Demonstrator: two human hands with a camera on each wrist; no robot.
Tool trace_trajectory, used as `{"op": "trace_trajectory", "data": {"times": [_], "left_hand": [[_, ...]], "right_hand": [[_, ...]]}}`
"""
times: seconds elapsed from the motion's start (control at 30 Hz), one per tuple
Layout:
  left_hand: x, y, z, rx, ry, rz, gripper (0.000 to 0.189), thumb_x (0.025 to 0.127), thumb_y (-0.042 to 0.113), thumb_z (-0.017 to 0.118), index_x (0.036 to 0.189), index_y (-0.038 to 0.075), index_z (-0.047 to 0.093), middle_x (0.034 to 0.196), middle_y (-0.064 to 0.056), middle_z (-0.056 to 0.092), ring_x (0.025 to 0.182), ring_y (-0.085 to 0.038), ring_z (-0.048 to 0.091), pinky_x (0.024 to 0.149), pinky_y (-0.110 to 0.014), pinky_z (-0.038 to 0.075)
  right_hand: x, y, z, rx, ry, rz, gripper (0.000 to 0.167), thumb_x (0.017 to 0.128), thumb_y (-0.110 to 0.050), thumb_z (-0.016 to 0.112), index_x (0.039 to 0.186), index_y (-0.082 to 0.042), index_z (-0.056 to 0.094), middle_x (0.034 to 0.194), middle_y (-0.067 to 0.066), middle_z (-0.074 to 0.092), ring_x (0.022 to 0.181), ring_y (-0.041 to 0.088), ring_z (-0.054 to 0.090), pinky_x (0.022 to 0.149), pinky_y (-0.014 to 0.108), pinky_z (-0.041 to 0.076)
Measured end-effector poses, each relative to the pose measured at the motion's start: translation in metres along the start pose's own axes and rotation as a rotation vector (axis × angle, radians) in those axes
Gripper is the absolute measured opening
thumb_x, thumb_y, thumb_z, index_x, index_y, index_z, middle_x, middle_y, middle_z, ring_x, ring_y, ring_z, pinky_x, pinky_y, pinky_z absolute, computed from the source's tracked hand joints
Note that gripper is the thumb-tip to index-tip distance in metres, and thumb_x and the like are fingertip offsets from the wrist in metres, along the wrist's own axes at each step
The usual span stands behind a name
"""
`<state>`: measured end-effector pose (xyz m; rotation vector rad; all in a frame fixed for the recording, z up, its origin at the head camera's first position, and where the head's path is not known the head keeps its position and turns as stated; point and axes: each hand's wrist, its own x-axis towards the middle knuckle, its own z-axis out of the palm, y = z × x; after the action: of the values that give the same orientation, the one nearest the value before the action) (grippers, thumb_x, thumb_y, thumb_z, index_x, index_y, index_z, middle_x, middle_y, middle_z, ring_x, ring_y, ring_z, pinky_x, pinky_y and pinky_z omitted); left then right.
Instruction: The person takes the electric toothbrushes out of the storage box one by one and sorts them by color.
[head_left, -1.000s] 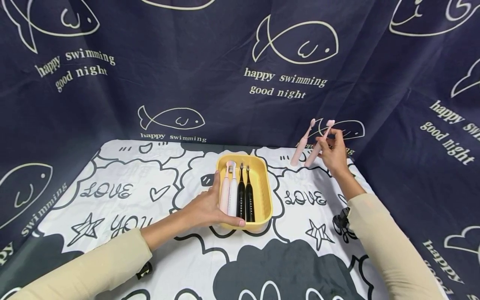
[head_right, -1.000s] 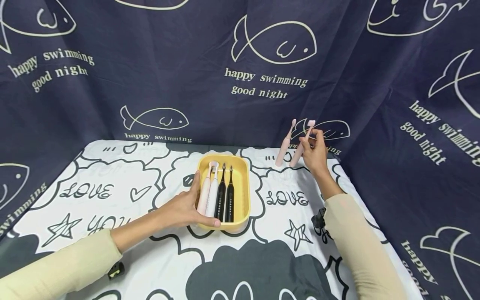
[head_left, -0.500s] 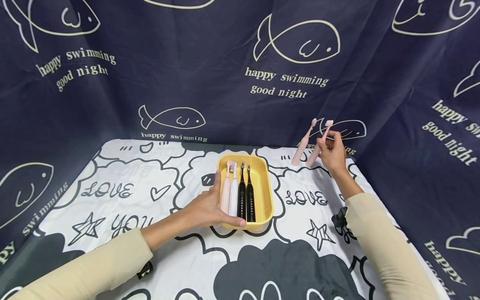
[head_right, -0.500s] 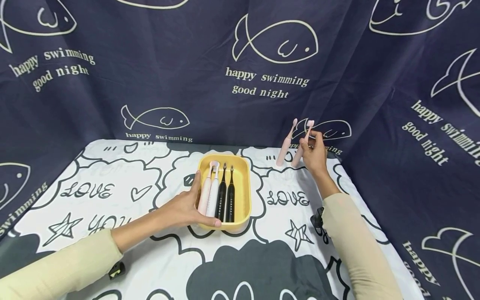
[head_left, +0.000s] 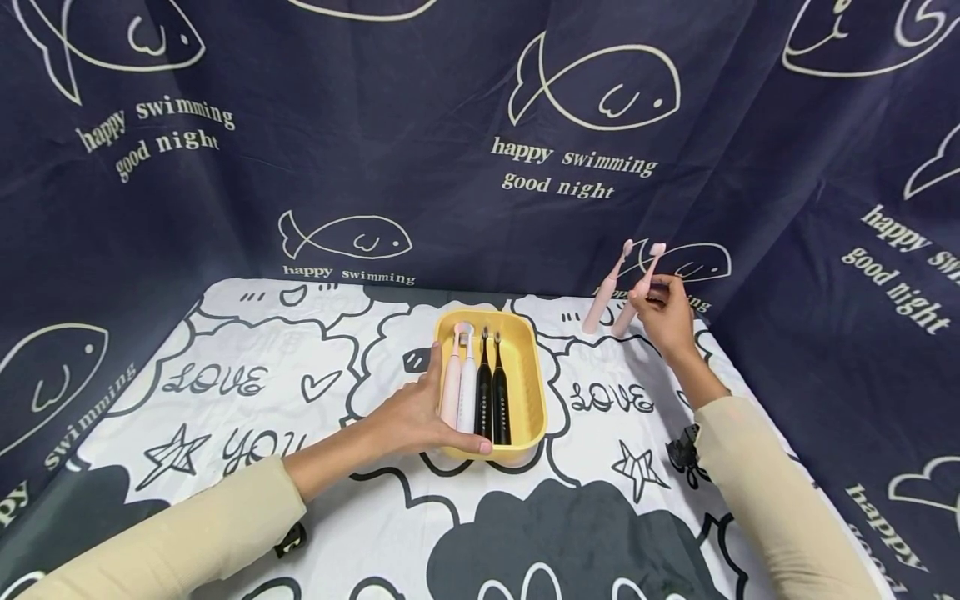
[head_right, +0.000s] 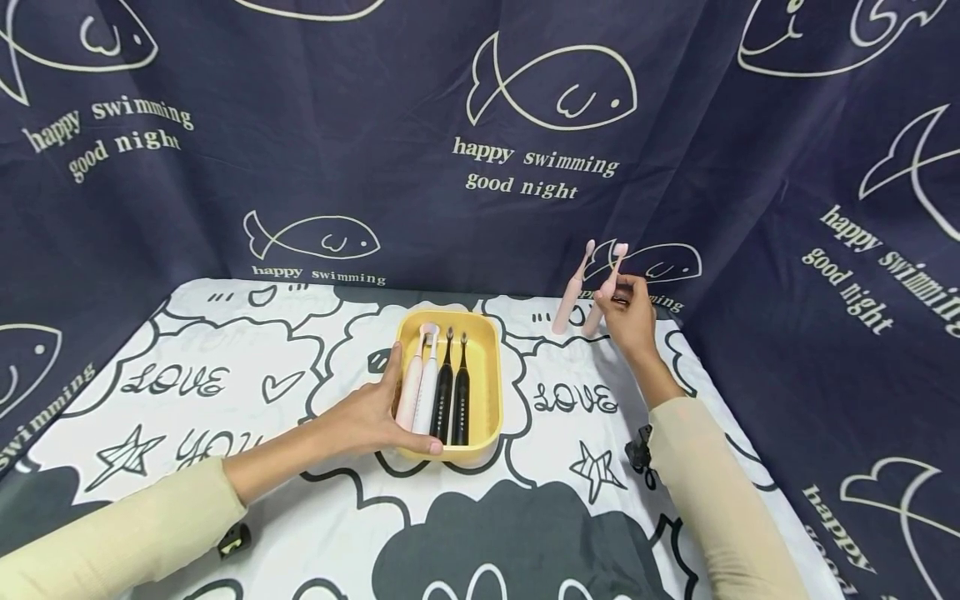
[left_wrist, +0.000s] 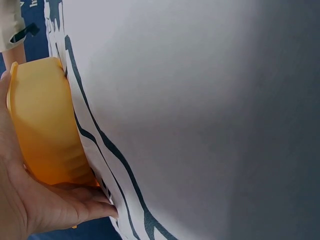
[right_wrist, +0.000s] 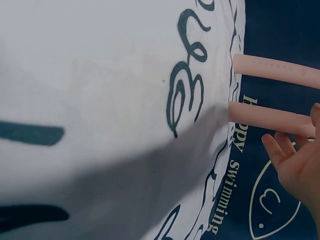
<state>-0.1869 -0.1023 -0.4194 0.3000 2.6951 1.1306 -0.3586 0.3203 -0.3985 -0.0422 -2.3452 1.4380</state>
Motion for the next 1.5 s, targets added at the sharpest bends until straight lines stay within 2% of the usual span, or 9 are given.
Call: {"op": "trace_trajectory", "data": {"times": [0.17,0.37,0.5,0.67,0.87,1.0,1.13,1.3,1.5], "left_hand": [[0.0,0.0,0.0,0.005,-0.001,0.0,0.184,0.057,0.081,0.102,0.18,0.019,-0.02,0.161,-0.028,0.061,0.14,-0.032,0.065,0.118,-0.053,0.054],[0.0,0.0,-0.001,0.022,-0.005,-0.005,0.184,0.057,0.083,0.101,0.18,0.02,-0.021,0.161,-0.027,0.06,0.139,-0.031,0.066,0.116,-0.052,0.055],[0.001,0.001,-0.002,0.049,-0.011,-0.015,0.184,0.057,0.084,0.1,0.18,0.021,-0.021,0.164,-0.028,0.058,0.138,-0.033,0.066,0.114,-0.053,0.056],[0.003,0.001,-0.003,0.065,-0.036,-0.017,0.185,0.058,0.083,0.1,0.179,0.019,-0.023,0.162,-0.031,0.059,0.139,-0.035,0.067,0.115,-0.054,0.056],[0.002,0.0,-0.007,0.052,-0.058,-0.03,0.187,0.055,0.083,0.101,0.179,0.021,-0.024,0.161,-0.03,0.06,0.135,-0.033,0.068,0.113,-0.053,0.057],[0.001,0.001,-0.01,0.068,-0.057,-0.024,0.188,0.053,0.082,0.102,0.179,0.023,-0.023,0.139,-0.025,0.073,0.115,-0.028,0.072,0.098,-0.049,0.061],[0.002,0.001,-0.01,0.099,-0.041,-0.019,0.188,0.05,0.083,0.103,0.181,0.02,-0.017,0.115,-0.018,0.077,0.101,-0.025,0.072,0.09,-0.046,0.06],[0.003,0.0,-0.01,0.131,-0.026,-0.024,0.187,0.048,0.084,0.102,0.182,0.019,-0.011,0.114,-0.018,0.077,0.101,-0.025,0.072,0.092,-0.047,0.061],[0.003,0.0,-0.01,0.149,-0.033,-0.026,0.188,0.048,0.083,0.103,0.181,0.019,-0.012,0.109,-0.015,0.076,0.099,-0.025,0.071,0.089,-0.047,0.06]], "right_hand": [[-0.002,0.005,-0.003,0.04,-0.001,0.034,0.063,0.109,-0.015,0.074,0.16,0.003,0.043,0.155,0.031,0.065,0.084,-0.02,0.062,0.078,0.007,0.056],[-0.008,0.005,-0.008,0.05,-0.001,0.095,0.064,0.108,-0.016,0.075,0.158,0.004,0.04,0.157,0.03,0.063,0.084,-0.019,0.063,0.078,0.012,0.06],[-0.012,0.007,-0.013,0.063,-0.007,0.126,0.063,0.108,-0.019,0.076,0.156,0.002,0.04,0.147,0.019,0.064,0.087,-0.013,0.064,0.077,0.013,0.061],[-0.016,0.011,-0.019,0.06,-0.009,0.178,0.063,0.109,-0.024,0.076,0.156,-0.001,0.041,0.126,-0.004,0.062,0.089,-0.005,0.069,0.082,0.02,0.065],[-0.023,0.013,-0.026,0.048,-0.029,0.164,0.063,0.11,-0.025,0.075,0.155,0.002,0.04,0.121,-0.005,0.061,0.085,-0.007,0.071,0.082,0.025,0.067],[-0.027,0.014,-0.029,0.042,-0.036,0.151,0.065,0.11,-0.025,0.075,0.156,0.005,0.04,0.116,-0.008,0.063,0.082,-0.01,0.07,0.081,0.027,0.068],[-0.031,0.016,-0.03,0.052,-0.05,0.158,0.062,0.11,-0.024,0.076,0.154,0.002,0.043,0.11,-0.014,0.064,0.084,-0.01,0.072,0.08,0.024,0.067],[-0.036,0.014,-0.03,0.087,-0.083,0.169,0.06,0.11,-0.018,0.073,0.156,0.005,0.042,0.108,-0.019,0.065,0.086,-0.012,0.072,0.08,0.023,0.067],[-0.041,0.006,-0.028,0.086,-0.104,0.169,0.052,0.111,-0.017,0.07,0.152,0.004,0.046,0.11,-0.014,0.066,0.085,-0.013,0.071,0.079,0.023,0.066]]}}
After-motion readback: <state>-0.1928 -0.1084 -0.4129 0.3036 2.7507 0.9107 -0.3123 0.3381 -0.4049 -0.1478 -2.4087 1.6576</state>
